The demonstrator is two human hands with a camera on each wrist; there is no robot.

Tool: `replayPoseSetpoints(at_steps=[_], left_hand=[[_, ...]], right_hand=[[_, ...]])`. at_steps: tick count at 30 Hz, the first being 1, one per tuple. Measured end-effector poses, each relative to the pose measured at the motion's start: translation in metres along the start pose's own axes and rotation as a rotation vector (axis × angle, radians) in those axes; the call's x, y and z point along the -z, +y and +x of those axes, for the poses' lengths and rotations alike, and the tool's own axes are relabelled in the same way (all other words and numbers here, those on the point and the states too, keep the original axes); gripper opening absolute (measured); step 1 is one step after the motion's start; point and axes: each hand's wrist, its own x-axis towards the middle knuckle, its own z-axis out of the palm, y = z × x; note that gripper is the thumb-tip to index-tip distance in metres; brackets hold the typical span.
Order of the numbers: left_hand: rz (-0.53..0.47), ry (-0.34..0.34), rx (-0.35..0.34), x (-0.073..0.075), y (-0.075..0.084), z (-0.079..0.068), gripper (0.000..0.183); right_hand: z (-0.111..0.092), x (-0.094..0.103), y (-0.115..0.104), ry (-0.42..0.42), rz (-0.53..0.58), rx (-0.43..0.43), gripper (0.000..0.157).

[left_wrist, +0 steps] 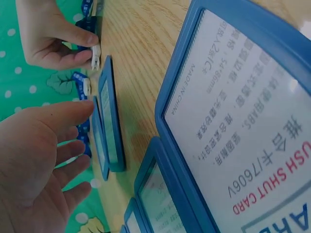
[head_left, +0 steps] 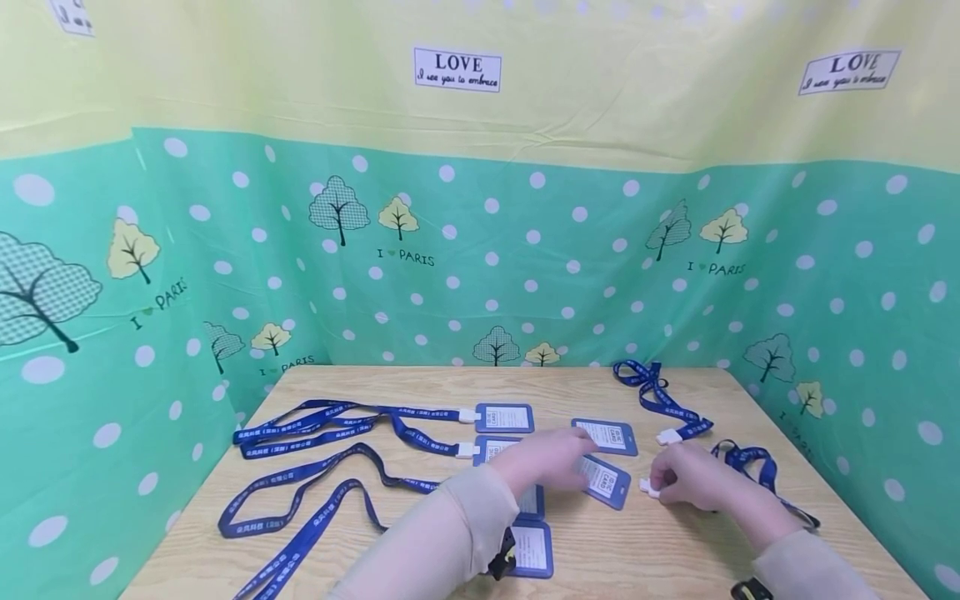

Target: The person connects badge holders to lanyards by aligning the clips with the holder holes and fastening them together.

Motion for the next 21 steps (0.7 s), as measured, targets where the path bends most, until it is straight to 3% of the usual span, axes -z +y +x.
replayPoseSetpoints(at_steps=[10,21], left_hand=[[-0.007,-0.036,-0.035,-0.011,0.003,0.002,0.06],[0.076,-0.037,-0.07,-0.014,0.002,0.0,0.048]], right_hand=[[-0.002,0.0,-0.003,0.0,-0.007,-0.016,0.024],[-0.002,0.001,-0.003,-0.001,-0.006,-0.018,0.024]])
